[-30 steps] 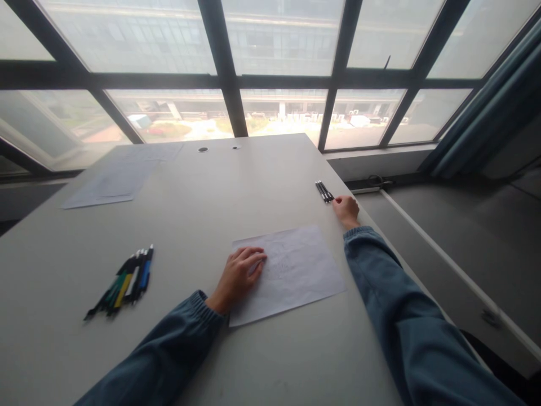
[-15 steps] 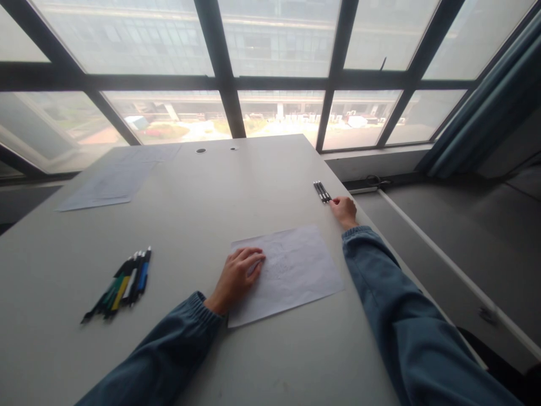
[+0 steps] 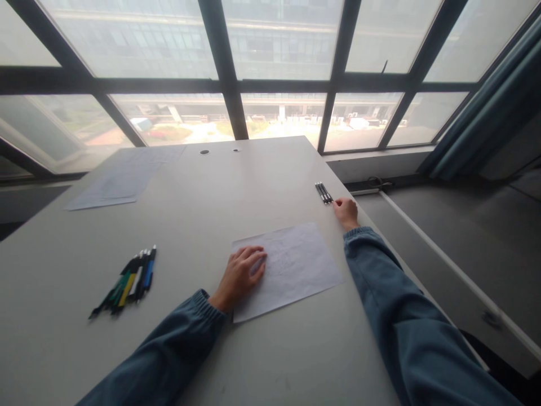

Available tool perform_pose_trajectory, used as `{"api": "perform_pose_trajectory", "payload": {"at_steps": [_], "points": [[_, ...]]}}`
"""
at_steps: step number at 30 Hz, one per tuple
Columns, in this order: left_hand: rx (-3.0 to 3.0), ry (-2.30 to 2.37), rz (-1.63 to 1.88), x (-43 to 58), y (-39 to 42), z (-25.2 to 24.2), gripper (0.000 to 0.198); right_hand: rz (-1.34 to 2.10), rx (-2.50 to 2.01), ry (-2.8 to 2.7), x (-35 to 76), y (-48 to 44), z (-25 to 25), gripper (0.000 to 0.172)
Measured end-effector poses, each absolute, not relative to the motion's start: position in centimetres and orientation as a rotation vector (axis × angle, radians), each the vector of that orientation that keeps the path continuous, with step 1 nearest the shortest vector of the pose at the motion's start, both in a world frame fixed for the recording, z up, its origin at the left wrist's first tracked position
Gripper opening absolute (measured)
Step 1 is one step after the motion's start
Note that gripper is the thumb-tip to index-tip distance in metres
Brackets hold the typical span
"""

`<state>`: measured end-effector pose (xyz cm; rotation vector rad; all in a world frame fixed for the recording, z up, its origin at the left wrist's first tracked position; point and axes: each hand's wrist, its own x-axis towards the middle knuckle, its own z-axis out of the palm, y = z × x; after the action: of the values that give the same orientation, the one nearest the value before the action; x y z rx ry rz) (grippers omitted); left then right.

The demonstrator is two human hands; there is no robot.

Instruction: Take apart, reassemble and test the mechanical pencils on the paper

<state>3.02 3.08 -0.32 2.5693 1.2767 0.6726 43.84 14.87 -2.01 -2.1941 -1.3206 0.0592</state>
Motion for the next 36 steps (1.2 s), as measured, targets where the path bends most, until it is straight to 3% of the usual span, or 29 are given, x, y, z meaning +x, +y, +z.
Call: {"api": "perform_pose_trajectory", "payload": {"at_steps": [18,36], "points": [[2.567,1.272,0.672,3.14,3.09,-0.23,0.025,0.072,-2.157,-1.359,43.76,14.88,-2.15,0.021],[2.576,1.277,0.671,3.13,3.2,-0.35,0.026,-0.006,-2.157,-1.387,43.12,15.03,-2.33,0.033]]}}
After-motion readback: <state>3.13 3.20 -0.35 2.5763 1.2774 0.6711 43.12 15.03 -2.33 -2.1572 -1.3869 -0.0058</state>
